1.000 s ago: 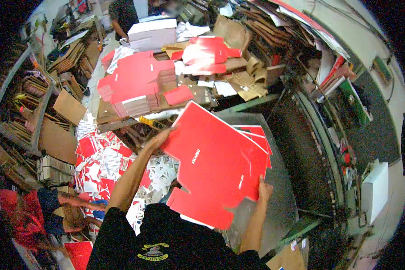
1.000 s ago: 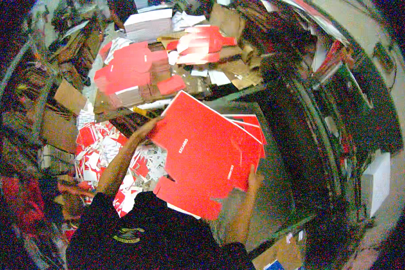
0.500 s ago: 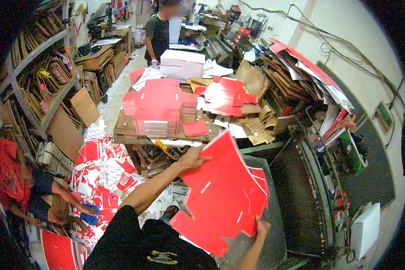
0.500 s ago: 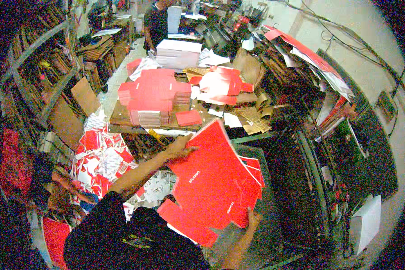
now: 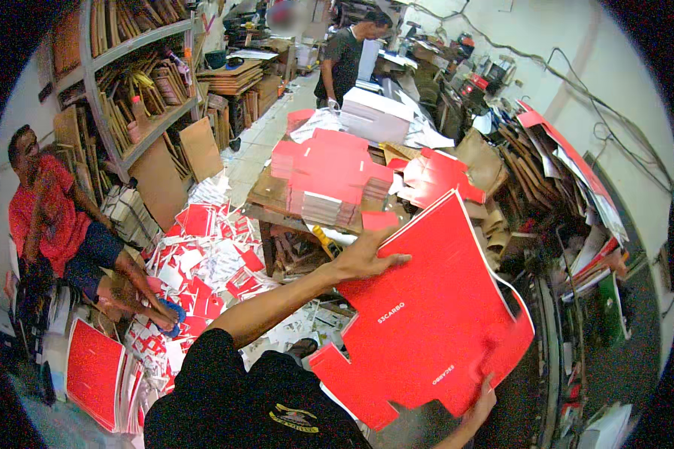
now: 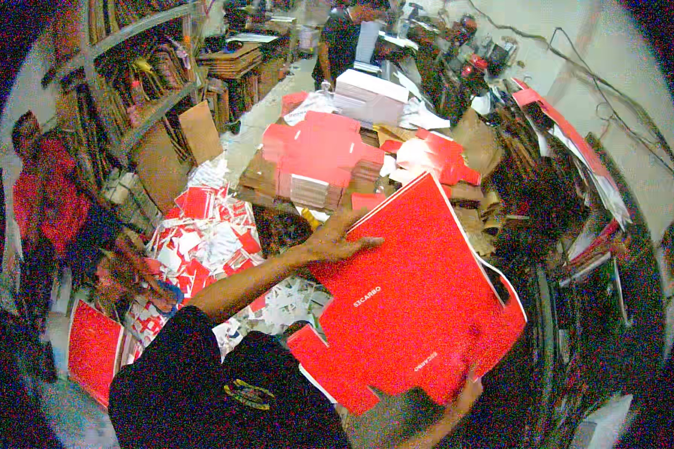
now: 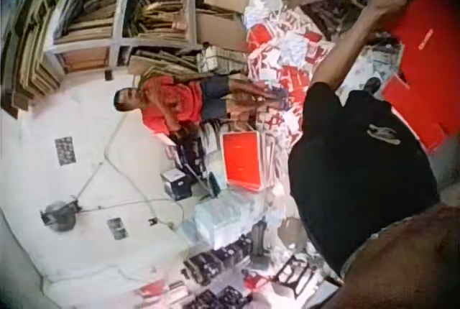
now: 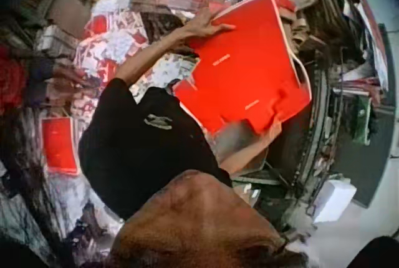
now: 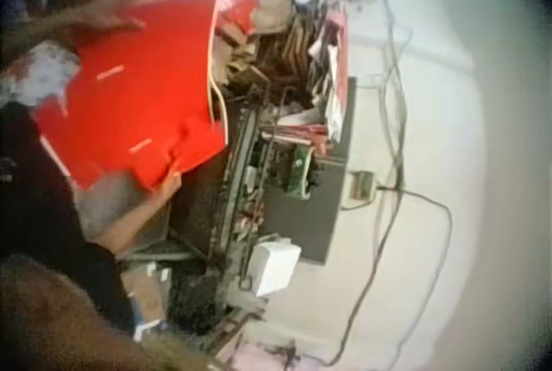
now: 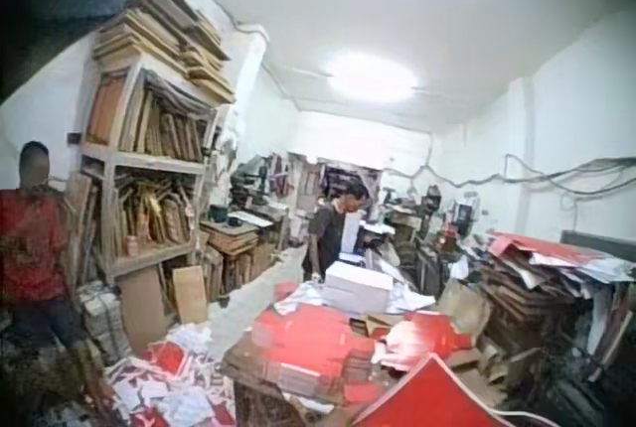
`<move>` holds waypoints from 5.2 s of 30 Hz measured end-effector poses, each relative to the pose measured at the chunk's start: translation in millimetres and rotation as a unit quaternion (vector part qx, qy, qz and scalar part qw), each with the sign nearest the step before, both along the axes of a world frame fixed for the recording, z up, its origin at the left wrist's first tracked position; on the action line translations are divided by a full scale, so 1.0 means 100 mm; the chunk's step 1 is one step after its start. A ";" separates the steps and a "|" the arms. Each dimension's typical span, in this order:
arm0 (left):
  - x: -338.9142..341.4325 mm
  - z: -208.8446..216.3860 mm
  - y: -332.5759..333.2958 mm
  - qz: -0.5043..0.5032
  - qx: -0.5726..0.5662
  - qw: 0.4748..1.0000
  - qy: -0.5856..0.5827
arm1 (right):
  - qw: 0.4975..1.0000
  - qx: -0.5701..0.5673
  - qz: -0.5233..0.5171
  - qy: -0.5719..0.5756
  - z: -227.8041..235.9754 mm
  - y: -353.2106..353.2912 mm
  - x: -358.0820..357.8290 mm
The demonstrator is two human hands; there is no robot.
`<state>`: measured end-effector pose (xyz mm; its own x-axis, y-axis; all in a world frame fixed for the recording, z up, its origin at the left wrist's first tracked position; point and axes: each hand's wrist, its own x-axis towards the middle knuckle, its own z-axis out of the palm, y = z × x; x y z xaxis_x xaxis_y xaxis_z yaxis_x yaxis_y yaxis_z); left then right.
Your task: The person strips excess border scrap from die-cut cardboard sheets by hand and places the trimmed box templates onto stacks on the table.
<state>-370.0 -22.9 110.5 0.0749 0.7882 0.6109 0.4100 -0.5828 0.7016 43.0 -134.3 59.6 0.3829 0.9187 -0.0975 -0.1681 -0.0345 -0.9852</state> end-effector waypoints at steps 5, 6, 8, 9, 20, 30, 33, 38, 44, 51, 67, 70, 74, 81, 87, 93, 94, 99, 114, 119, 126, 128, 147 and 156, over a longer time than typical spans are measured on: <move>-0.05 0.40 -0.41 -0.002 -0.072 0.997 -0.034 | 0.991 0.046 -0.097 -0.081 -0.23 0.05 0.25; -0.12 0.51 -0.47 -0.006 -0.074 0.997 -0.032 | 0.989 0.104 -0.094 -0.042 -0.18 0.03 0.23; -0.11 0.62 -0.40 0.061 0.005 0.998 -0.027 | 0.976 0.094 -0.144 -0.133 0.15 0.04 0.30; -0.01 0.77 -0.40 0.098 0.014 0.994 -0.039 | 0.958 0.112 -0.182 -0.192 0.21 0.05 0.50; -0.08 0.78 0.09 -0.044 -0.029 0.988 -0.148 | 0.985 0.098 -0.091 -0.113 -0.10 0.08 1.17; -0.03 0.58 0.02 0.044 -0.103 0.987 -0.113 | 0.924 0.302 -0.229 -0.057 0.21 -0.11 0.49; -0.12 0.38 0.08 0.082 -0.111 0.977 -0.163 | 0.938 0.094 -0.324 -0.074 0.19 -0.15 0.63; -0.16 -0.06 0.13 0.030 -0.065 0.967 -0.246 | 0.949 0.218 -0.216 -0.068 -0.06 -0.08 0.72; 0.19 0.32 -0.26 0.048 -0.157 0.962 -0.217 | 0.927 0.289 -0.223 -0.089 1.04 -0.11 0.74; 0.44 -0.23 -1.07 -0.058 -0.335 0.878 -0.338 | 0.889 0.096 -0.054 -0.445 2.12 0.69 1.13; -0.55 -1.62 -1.13 -0.316 -0.462 0.742 0.369 | 0.898 -0.006 0.184 -0.401 0.48 1.63 0.08; 0.06 -0.34 -0.69 -0.280 -0.408 0.807 0.322 | 0.903 0.029 0.194 -0.384 0.46 1.38 0.17; 0.76 0.07 -0.01 -0.234 -0.129 0.953 0.143 | 0.879 0.058 0.220 -0.419 0.56 1.21 0.13; 1.59 -0.36 1.20 0.053 -0.075 0.993 0.068 | 0.880 0.011 0.207 -0.428 0.72 1.03 0.11; 1.74 -0.35 1.24 -0.248 -0.340 0.904 -0.074 | 0.894 -0.011 0.148 -0.422 0.62 0.95 0.13; 1.81 -0.31 1.25 -0.179 -0.346 0.916 -0.099 | 0.885 0.055 0.049 -0.460 0.37 0.99 0.19; 1.81 -0.30 1.22 -0.176 -0.342 0.917 -0.105 | 0.904 0.052 0.065 -0.419 0.40 1.00 0.22; 1.76 -0.27 1.17 -0.214 -0.341 0.902 -0.156 | 0.801 0.067 -0.020 -0.595 0.26 1.06 0.44; 1.62 -0.25 1.43 -0.237 -0.344 0.898 0.136 | 0.833 0.080 0.088 -0.541 0.51 0.73 0.21; 1.64 -0.23 1.30 -0.080 -0.336 0.926 0.151 | 0.846 -0.025 0.038 -0.532 0.57 0.69 0.10; 1.90 -0.54 1.39 -0.016 -0.362 0.920 0.147 | 0.755 -0.018 -0.057 -0.653 0.48 0.56 0.02; 1.92 -0.59 1.46 -0.006 -0.382 0.911 0.155 | 0.739 0.028 -0.080 -0.669 0.46 0.51 0.02; 1.92 -0.38 1.16 -0.056 -0.339 0.934 0.095 | 0.869 0.002 0.073 -0.489 0.08 1.00 -0.53; 1.67 -0.33 1.05 -0.111 -0.338 0.935 0.013 | 0.897 -0.116 0.104 -0.414 0.10 1.11 -0.59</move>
<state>-202.8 82.4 77.9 0.2895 0.9569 -0.0246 0.3533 -0.0829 0.9318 -16.4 -23.8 69.7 0.2346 0.9704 -0.0567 0.6521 -0.2003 -0.7312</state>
